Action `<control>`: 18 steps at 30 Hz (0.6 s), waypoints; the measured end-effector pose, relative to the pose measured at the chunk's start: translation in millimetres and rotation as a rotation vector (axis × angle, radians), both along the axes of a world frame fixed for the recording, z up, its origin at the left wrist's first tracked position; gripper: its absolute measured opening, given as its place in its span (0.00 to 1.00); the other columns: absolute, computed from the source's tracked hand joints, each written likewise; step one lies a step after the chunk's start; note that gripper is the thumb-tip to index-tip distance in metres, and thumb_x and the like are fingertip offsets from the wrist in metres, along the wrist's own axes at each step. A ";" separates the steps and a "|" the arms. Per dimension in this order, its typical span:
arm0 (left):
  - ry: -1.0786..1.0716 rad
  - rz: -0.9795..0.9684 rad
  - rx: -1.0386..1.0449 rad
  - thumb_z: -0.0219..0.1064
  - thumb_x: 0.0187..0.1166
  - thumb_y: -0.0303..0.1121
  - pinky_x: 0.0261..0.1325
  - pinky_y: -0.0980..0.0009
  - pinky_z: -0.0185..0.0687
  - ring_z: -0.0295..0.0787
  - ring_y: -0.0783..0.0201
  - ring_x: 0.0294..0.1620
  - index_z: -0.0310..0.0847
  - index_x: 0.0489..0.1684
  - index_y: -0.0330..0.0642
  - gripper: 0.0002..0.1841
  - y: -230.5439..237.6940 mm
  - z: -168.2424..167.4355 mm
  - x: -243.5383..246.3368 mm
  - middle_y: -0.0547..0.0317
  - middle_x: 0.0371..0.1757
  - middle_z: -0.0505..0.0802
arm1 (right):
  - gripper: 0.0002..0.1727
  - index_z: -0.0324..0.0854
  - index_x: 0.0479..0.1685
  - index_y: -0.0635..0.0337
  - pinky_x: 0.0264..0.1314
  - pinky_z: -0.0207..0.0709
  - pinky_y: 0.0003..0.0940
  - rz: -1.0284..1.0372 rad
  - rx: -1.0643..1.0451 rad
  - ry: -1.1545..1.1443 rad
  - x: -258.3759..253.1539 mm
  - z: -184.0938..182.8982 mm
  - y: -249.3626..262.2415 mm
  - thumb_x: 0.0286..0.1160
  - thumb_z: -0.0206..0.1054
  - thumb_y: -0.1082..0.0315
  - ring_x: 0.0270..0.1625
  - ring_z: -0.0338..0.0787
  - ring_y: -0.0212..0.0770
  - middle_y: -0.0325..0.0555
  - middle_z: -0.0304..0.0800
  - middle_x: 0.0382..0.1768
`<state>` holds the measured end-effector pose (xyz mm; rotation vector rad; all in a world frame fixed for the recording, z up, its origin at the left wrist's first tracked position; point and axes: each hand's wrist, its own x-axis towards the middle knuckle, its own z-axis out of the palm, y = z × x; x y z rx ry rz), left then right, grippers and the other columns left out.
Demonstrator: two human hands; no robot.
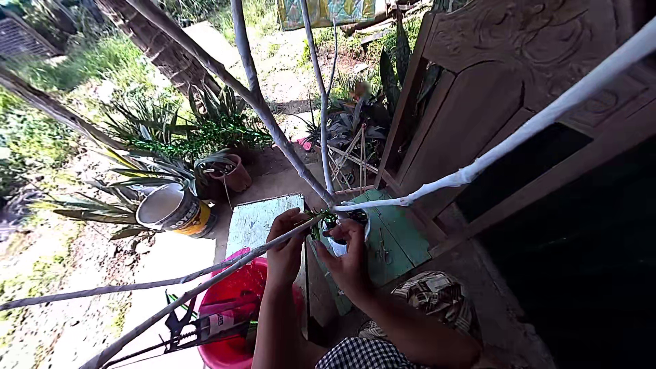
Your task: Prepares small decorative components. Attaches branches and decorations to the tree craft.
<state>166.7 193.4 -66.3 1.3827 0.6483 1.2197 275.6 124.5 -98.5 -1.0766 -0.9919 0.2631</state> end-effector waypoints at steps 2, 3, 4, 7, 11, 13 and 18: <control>0.008 0.022 -0.007 0.57 0.75 0.16 0.57 0.70 0.89 0.93 0.71 0.49 0.75 0.64 0.43 0.20 -2.0 0.9 1.0 0.66 0.50 0.95 | 0.30 0.69 0.60 0.67 0.54 0.84 0.27 -0.024 -0.001 0.000 -4.6 0.5 6.3 0.61 0.80 0.69 0.45 0.90 0.34 0.50 0.87 0.39; 0.006 0.033 -0.018 0.57 0.75 0.15 0.55 0.70 0.90 0.93 0.70 0.48 0.75 0.65 0.42 0.21 -2.9 0.9 1.2 0.65 0.50 0.95 | 0.30 0.69 0.60 0.67 0.54 0.84 0.26 -0.033 0.003 0.007 -6.2 0.8 8.5 0.61 0.80 0.70 0.45 0.90 0.33 0.50 0.87 0.40; 0.005 0.048 -0.040 0.56 0.74 0.15 0.55 0.69 0.90 0.93 0.70 0.48 0.75 0.65 0.41 0.21 -4.0 0.9 1.5 0.64 0.50 0.95 | 0.29 0.68 0.60 0.68 0.54 0.85 0.27 -0.038 0.003 0.015 -7.1 1.1 10.2 0.61 0.79 0.71 0.45 0.90 0.33 0.50 0.86 0.41; -0.009 0.058 -0.102 0.54 0.74 0.14 0.57 0.64 0.92 0.94 0.66 0.49 0.74 0.65 0.40 0.22 -6.6 4.4 1.9 0.61 0.52 0.94 | 0.28 0.68 0.61 0.67 0.52 0.88 0.28 -0.049 0.009 0.054 -7.0 4.4 13.9 0.61 0.77 0.77 0.43 0.92 0.33 0.49 0.88 0.41; -0.019 0.033 -0.106 0.54 0.76 0.16 0.58 0.62 0.92 0.95 0.64 0.48 0.75 0.64 0.40 0.20 -4.8 6.0 2.8 0.60 0.51 0.95 | 0.26 0.68 0.60 0.66 0.53 0.89 0.27 -0.059 0.027 0.057 -3.6 7.2 12.3 0.62 0.75 0.79 0.44 0.92 0.32 0.48 0.87 0.42; -0.024 0.015 -0.095 0.54 0.78 0.17 0.58 0.63 0.91 0.94 0.65 0.48 0.76 0.64 0.40 0.19 -3.1 5.5 4.0 0.60 0.50 0.95 | 0.24 0.70 0.58 0.68 0.54 0.89 0.28 -0.085 0.042 0.012 -3.1 7.6 9.7 0.62 0.75 0.79 0.46 0.93 0.33 0.51 0.88 0.44; 0.061 -0.028 -0.005 0.59 0.75 0.15 0.58 0.66 0.90 0.93 0.69 0.49 0.74 0.67 0.41 0.22 1.3 -1.4 2.5 0.65 0.50 0.94 | 0.18 0.76 0.52 0.68 0.52 0.87 0.23 -0.190 0.062 -0.169 -0.3 8.6 10.2 0.64 0.74 0.78 0.45 0.92 0.32 0.52 0.90 0.40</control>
